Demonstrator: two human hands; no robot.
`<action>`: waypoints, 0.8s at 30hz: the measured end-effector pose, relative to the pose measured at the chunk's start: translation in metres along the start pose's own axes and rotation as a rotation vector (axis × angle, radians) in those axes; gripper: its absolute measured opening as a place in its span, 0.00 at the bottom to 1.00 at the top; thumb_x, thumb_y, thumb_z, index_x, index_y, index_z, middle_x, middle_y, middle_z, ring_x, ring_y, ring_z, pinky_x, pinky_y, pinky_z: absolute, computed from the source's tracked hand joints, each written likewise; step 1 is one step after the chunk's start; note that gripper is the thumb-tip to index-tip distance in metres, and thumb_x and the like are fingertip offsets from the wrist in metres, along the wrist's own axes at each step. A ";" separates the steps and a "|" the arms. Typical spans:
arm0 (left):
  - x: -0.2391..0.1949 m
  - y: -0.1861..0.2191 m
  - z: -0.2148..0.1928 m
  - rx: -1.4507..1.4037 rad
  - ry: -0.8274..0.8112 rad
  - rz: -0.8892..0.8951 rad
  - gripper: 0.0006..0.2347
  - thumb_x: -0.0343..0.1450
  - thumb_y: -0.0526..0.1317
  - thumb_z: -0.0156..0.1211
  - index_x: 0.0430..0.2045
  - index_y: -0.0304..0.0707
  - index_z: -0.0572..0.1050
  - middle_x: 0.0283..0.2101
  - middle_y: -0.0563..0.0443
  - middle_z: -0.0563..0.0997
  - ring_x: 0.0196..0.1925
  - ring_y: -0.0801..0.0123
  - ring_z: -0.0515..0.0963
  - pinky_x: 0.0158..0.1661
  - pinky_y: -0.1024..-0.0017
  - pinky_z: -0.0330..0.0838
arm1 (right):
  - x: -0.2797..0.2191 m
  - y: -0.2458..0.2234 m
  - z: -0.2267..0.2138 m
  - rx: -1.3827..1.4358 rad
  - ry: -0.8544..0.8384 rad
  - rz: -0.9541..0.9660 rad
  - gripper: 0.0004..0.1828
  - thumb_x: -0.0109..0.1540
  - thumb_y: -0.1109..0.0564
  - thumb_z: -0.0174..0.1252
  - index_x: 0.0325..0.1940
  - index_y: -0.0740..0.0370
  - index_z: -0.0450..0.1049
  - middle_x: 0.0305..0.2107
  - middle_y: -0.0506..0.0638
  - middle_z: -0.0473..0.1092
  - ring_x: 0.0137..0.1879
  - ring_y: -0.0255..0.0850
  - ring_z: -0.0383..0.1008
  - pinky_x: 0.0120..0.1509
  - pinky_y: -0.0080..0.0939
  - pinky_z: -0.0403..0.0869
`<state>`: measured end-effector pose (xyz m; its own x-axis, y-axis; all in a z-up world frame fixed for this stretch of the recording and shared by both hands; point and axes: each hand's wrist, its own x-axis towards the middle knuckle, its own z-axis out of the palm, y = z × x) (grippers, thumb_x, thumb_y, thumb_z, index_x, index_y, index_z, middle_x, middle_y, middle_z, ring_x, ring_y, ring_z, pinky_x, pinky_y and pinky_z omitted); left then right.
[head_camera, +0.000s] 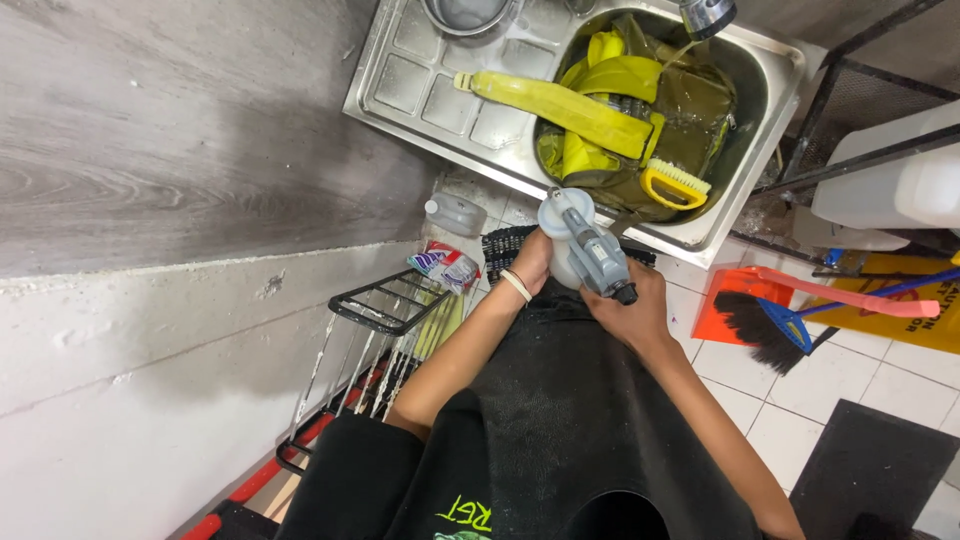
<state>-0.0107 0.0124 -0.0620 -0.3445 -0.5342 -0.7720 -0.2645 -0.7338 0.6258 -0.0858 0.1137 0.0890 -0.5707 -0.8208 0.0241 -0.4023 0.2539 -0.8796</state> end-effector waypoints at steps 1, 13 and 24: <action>0.000 -0.002 -0.002 -0.004 0.003 -0.001 0.13 0.65 0.47 0.46 0.32 0.38 0.72 0.28 0.49 0.73 0.25 0.66 0.72 0.22 0.69 0.70 | -0.001 -0.001 0.000 0.000 -0.005 -0.001 0.16 0.46 0.65 0.61 0.12 0.64 0.59 0.08 0.58 0.61 0.17 0.39 0.63 0.22 0.32 0.62; 0.039 0.000 -0.016 -0.040 -0.003 0.010 0.12 0.65 0.47 0.45 0.31 0.39 0.72 0.26 0.51 0.73 0.22 0.66 0.72 0.18 0.69 0.71 | -0.018 0.022 -0.001 0.129 0.079 0.059 0.09 0.48 0.67 0.58 0.19 0.67 0.64 0.15 0.59 0.66 0.28 0.35 0.65 0.31 0.37 0.65; 0.196 0.109 -0.014 0.167 0.957 0.213 0.12 0.58 0.53 0.58 0.28 0.54 0.74 0.44 0.51 0.69 0.47 0.56 0.62 0.50 0.64 0.52 | -0.032 0.058 -0.025 0.501 0.323 0.697 0.23 0.44 0.73 0.55 0.44 0.67 0.66 0.40 0.56 0.69 0.45 0.44 0.68 0.50 0.50 0.71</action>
<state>-0.0948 -0.1785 -0.1467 0.4529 -0.8154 -0.3605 -0.4306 -0.5541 0.7124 -0.1086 0.1672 0.0495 -0.7706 -0.3626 -0.5241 0.4226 0.3249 -0.8461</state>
